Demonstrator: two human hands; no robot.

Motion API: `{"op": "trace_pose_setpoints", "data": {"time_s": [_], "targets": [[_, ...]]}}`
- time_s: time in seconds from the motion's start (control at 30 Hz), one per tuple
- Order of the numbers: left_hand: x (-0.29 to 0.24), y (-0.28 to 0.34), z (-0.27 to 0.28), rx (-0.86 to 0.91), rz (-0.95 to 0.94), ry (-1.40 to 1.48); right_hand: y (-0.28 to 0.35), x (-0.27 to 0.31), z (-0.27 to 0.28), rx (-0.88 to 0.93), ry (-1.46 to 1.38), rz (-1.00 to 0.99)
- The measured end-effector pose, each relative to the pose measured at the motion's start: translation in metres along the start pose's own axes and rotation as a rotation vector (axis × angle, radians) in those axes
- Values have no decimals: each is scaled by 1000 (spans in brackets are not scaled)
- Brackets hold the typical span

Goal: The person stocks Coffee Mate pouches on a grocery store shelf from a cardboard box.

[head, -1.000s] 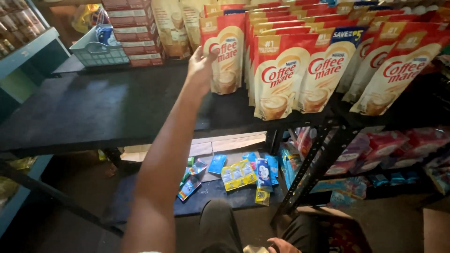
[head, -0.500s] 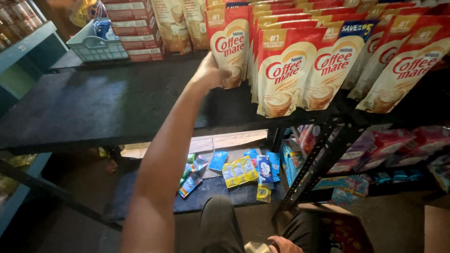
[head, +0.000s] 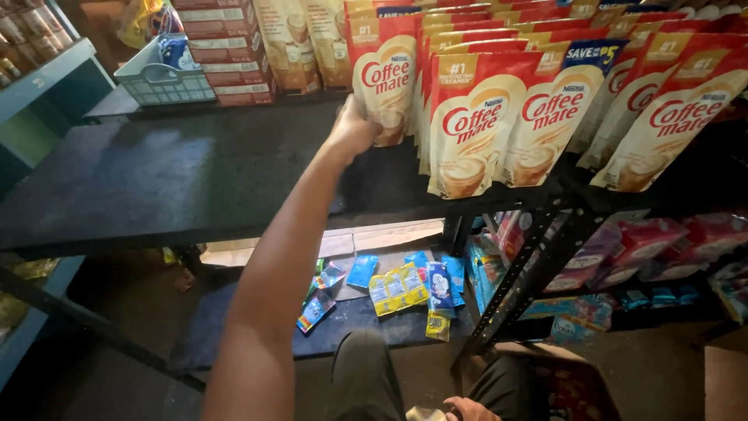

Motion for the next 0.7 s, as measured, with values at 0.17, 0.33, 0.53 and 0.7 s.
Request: {"op": "trace_pose_setpoints", "data": {"time_s": [0.17,0.33,0.53,0.7], "targets": [[2,5,-5,-155,-35,-113,8,22,19,174,-57,-50],[1,6,-8,-113,-141,103,26,43,33,111,-11,-90],[22,-5,-18,-28,-196,188,23,48,37,97,-5,-92],[-9,43,17,157,-433,659,62,82,59,-213,-27,-61]]}}
Point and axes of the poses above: each hand's wrist, its own y-axis away from the middle knuckle, its own z-axis out of the back of the hand, x = y × z, the point moved 2 cm from there along -y, towards the middle knuckle, and after that the axes turned 5 degrees about -x, right-handed, at the moved point
